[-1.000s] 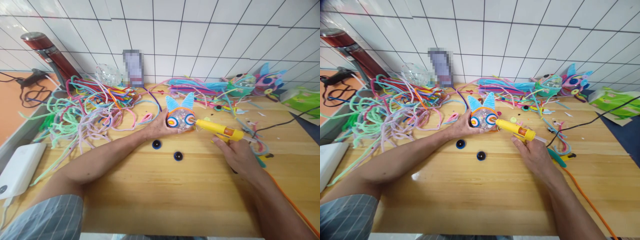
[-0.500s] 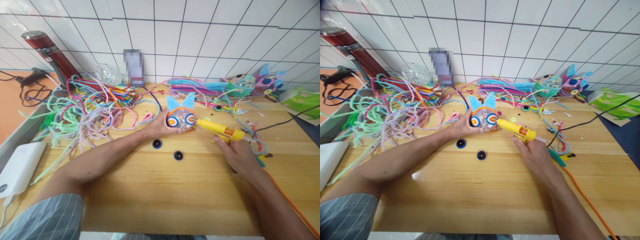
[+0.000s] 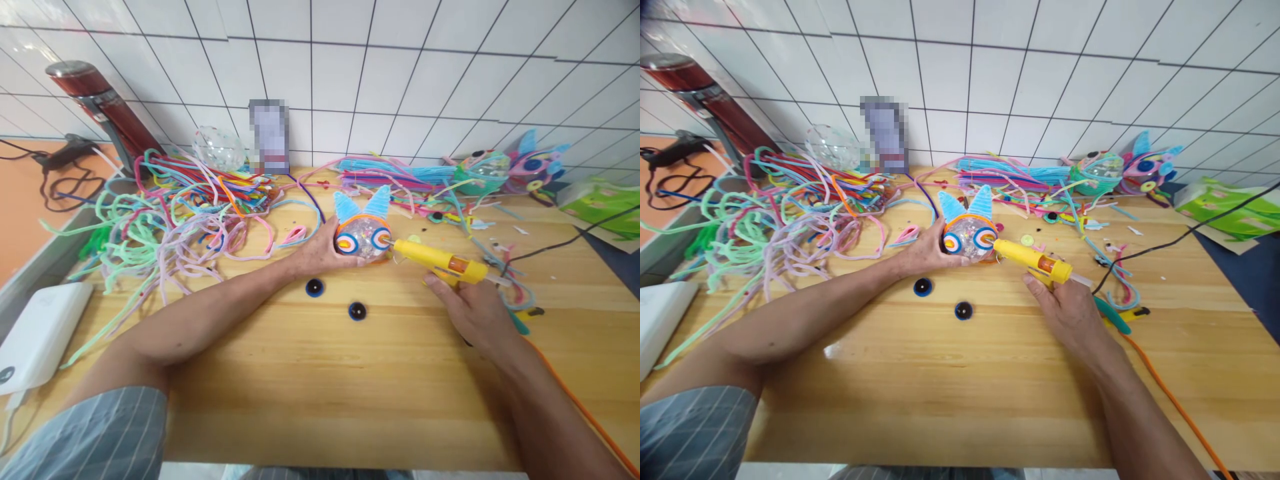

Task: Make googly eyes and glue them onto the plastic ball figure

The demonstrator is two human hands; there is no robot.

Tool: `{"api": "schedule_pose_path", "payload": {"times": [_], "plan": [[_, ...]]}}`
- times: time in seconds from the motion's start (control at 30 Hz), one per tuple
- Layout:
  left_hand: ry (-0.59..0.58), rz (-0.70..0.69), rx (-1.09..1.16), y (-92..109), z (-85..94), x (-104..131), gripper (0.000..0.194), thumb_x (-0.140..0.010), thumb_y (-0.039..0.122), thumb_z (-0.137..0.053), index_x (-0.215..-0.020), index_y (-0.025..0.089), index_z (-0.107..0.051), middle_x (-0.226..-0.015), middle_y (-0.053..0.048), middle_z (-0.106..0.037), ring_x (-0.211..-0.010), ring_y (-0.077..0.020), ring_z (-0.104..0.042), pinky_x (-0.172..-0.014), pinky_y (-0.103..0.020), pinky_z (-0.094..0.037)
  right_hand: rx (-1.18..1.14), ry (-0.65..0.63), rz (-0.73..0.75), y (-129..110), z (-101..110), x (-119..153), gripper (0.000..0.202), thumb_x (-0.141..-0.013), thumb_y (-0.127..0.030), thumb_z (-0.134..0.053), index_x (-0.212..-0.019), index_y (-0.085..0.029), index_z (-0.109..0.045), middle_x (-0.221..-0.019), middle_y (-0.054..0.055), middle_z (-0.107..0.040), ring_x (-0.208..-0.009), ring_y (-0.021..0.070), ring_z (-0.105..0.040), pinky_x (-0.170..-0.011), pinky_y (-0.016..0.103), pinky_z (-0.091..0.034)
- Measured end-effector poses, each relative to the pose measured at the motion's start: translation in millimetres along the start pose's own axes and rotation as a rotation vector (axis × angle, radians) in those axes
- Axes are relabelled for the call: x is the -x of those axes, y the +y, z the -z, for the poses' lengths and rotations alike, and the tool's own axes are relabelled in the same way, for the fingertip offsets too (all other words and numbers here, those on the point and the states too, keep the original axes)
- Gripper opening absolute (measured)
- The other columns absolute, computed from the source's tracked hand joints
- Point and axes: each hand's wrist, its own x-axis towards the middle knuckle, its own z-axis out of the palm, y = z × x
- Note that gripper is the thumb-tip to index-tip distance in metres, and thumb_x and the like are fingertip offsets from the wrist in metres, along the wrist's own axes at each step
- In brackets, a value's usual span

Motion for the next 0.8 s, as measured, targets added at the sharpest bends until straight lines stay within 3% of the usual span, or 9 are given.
{"api": "schedule_pose_path", "payload": {"times": [0.4, 0.6, 0.8], "plan": [[-0.008, 0.019, 0.008, 0.0, 0.0, 0.0, 0.081, -0.069, 0.056, -0.089, -0.131, 0.018, -0.052, -0.126, -0.012, -0.071, -0.112, -0.0283, -0.071, -0.096, -0.041, -0.060, 0.008, 0.015, 0.003, 3.3, -1.2, 1.4, 0.044, -0.092, -0.064, -0.055, -0.071, -0.026, -0.060, -0.061, 0.005, -0.063, -0.062, 0.0252, -0.061, -0.061, 0.037, -0.047], [0.004, -0.004, -0.029, 2.2, 0.1, -0.3, 0.081, -0.072, 0.053, -0.089, -0.136, 0.020, -0.052, -0.134, -0.012, -0.070, -0.119, -0.0289, -0.070, -0.101, -0.041, -0.059, 0.011, 0.061, 0.037, 3.7, -5.0, -0.9, 0.045, -0.093, -0.067, -0.053, -0.079, -0.025, -0.062, -0.072, 0.008, -0.068, -0.076, 0.0286, -0.066, -0.070, 0.039, -0.051], [-0.003, -0.022, -0.023, 1.2, -0.2, -0.5, 0.080, -0.072, 0.053, -0.089, -0.135, 0.018, -0.053, -0.132, -0.011, -0.072, -0.117, -0.0284, -0.071, -0.100, -0.041, -0.060, 0.019, 0.034, 0.013, 7.6, -4.9, 1.2, 0.045, -0.093, -0.066, -0.053, -0.073, -0.026, -0.062, -0.062, 0.005, -0.062, -0.064, 0.0257, -0.062, -0.062, 0.038, -0.049]]}}
